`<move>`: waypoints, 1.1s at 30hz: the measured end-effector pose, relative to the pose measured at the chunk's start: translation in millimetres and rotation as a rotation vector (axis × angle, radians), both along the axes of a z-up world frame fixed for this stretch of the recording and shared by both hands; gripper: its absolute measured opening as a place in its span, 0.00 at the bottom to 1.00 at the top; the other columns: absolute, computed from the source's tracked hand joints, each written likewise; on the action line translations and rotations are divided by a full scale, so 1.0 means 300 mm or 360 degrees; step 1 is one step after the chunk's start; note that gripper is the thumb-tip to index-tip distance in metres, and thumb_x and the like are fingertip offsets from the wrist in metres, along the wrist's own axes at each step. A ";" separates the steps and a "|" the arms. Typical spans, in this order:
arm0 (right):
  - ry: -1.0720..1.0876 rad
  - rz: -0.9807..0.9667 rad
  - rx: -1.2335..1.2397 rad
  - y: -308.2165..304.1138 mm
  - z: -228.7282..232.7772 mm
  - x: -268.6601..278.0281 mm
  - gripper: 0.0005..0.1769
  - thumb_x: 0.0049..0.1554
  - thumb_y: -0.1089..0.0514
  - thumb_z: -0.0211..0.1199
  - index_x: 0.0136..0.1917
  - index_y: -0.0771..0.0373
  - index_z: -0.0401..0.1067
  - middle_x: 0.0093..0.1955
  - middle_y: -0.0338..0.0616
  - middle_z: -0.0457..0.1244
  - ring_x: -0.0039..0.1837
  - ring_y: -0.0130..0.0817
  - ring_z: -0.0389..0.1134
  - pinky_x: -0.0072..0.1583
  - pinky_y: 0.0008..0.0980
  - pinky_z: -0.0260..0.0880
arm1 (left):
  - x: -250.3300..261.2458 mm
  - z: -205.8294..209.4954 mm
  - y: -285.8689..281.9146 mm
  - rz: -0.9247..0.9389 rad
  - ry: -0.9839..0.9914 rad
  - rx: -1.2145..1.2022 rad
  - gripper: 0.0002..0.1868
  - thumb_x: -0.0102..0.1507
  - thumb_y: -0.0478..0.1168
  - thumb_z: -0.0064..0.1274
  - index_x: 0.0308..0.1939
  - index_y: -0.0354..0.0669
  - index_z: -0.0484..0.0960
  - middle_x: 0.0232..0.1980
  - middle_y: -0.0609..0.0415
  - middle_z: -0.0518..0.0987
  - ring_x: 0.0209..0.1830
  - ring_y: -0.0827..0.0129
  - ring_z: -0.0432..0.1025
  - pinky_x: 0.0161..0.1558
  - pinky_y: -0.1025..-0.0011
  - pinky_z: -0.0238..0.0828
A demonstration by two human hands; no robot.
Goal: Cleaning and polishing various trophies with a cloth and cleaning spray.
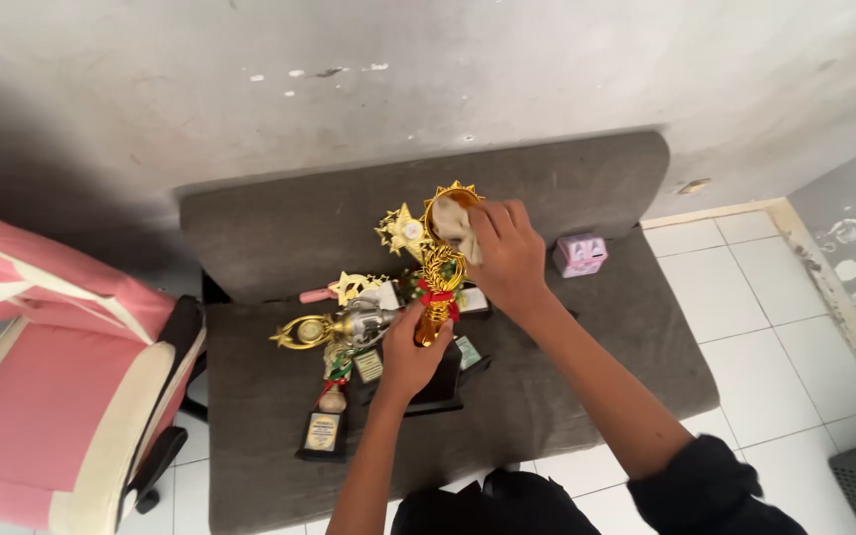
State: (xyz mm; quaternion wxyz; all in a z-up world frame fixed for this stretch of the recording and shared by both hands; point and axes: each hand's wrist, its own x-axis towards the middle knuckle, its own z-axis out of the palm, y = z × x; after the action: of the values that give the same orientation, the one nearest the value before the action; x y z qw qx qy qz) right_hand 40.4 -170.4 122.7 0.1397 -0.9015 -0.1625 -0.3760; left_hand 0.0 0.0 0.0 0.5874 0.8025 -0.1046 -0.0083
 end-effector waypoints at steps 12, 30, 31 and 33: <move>0.0092 0.0312 -0.0293 -0.147 -0.062 -0.040 0.26 0.44 0.66 0.68 0.57 0.63 0.73 0.53 0.44 0.65 0.56 0.46 0.67 0.51 0.41 0.72 | -0.021 -0.041 -0.116 0.0220 -0.0205 0.0068 0.25 0.57 0.43 0.65 0.55 0.38 0.80 0.40 0.44 0.79 0.38 0.54 0.76 0.41 0.61 0.74; 0.0136 0.0199 -0.0064 -0.425 -0.077 -0.031 0.28 0.37 0.69 0.67 0.54 0.66 0.73 0.54 0.46 0.65 0.57 0.48 0.65 0.53 0.42 0.72 | -0.091 -0.098 -0.268 0.0160 -0.0255 0.0450 0.25 0.55 0.46 0.66 0.54 0.43 0.83 0.35 0.42 0.76 0.34 0.52 0.74 0.37 0.58 0.72; 0.0144 0.0201 -0.0059 -0.436 -0.096 -0.035 0.28 0.37 0.69 0.67 0.54 0.66 0.73 0.54 0.46 0.65 0.57 0.48 0.65 0.53 0.42 0.72 | -0.095 -0.093 -0.278 0.0160 -0.0246 0.0455 0.25 0.55 0.46 0.66 0.54 0.43 0.83 0.35 0.42 0.76 0.34 0.52 0.74 0.37 0.58 0.72; 0.0132 0.0095 -0.0008 -0.459 -0.133 -0.038 0.26 0.38 0.69 0.67 0.52 0.64 0.72 0.54 0.45 0.65 0.57 0.48 0.65 0.52 0.42 0.71 | -0.100 -0.087 -0.300 0.0170 -0.0347 0.0450 0.25 0.54 0.45 0.66 0.55 0.45 0.84 0.33 0.43 0.77 0.34 0.52 0.74 0.38 0.57 0.72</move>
State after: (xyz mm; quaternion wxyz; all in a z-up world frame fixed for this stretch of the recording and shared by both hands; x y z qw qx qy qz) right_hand 29.0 -308.0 82.9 0.1553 -0.9114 -0.1844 -0.3334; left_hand -29.9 -89.9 -26.0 0.4536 0.8776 -0.1228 0.0952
